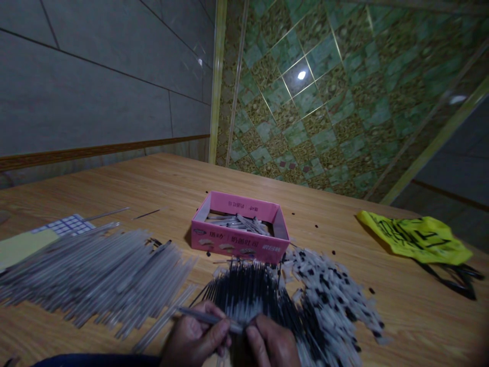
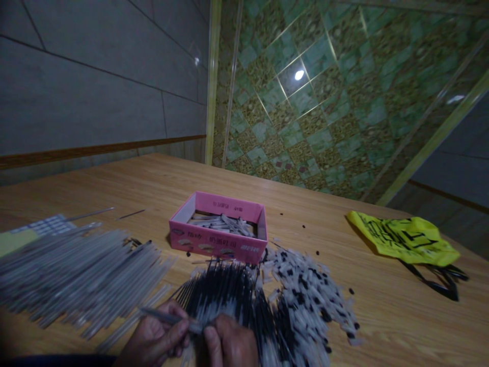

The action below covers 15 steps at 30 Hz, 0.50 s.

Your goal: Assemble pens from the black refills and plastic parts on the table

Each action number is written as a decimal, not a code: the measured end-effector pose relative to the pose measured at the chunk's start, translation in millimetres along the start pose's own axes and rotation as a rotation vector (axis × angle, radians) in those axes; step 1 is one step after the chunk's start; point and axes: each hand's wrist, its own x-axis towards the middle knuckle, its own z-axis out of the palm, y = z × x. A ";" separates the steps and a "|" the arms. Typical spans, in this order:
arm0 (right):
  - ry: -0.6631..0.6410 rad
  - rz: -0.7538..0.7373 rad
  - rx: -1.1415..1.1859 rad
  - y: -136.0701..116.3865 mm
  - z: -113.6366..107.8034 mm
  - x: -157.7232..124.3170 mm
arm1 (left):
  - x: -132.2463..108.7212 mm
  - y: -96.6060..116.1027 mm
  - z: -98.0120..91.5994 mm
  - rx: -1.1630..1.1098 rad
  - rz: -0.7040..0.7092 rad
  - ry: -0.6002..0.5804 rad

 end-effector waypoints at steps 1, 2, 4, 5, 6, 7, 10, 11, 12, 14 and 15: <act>-0.006 0.003 -0.017 0.6 -0.4 -0.2 | 0.3 -1.0 -0.4 0.000 -0.005 -0.008; 0.000 0.011 -0.016 0.9 -0.9 -0.3 | 1.0 -2.3 -1.4 -0.002 -0.006 -0.013; 0.021 0.019 0.016 0.8 -2.2 -0.1 | 2.9 -5.0 -4.3 0.001 -0.004 -0.024; 0.027 0.008 0.027 0.9 -2.7 0.1 | 3.9 -6.1 -5.6 0.002 -0.003 -0.032; 0.031 -0.012 0.026 1.2 -3.0 0.3 | 4.7 -6.8 -6.6 0.000 -0.004 -0.040; 0.032 -0.034 0.006 1.8 -3.0 0.4 | 5.1 -7.2 -7.0 -0.003 -0.010 -0.047; 0.025 -0.078 -0.074 3.3 -2.2 0.3 | 3.7 -5.4 -4.4 -0.016 -0.035 -0.039; 0.026 -0.066 -0.071 3.1 -1.8 0.1 | 2.7 -4.1 -3.0 -0.020 -0.038 -0.032; 0.030 -0.046 -0.058 2.5 -1.3 -0.1 | 1.7 -2.8 -1.6 -0.025 -0.042 -0.027; 0.044 -0.014 -0.026 0.7 -0.1 -0.8 | 0.0 -0.7 0.2 -0.037 -0.042 -0.028; 0.051 -0.005 -0.026 0.1 0.4 -1.3 | -0.5 -0.1 0.7 -0.040 -0.044 -0.035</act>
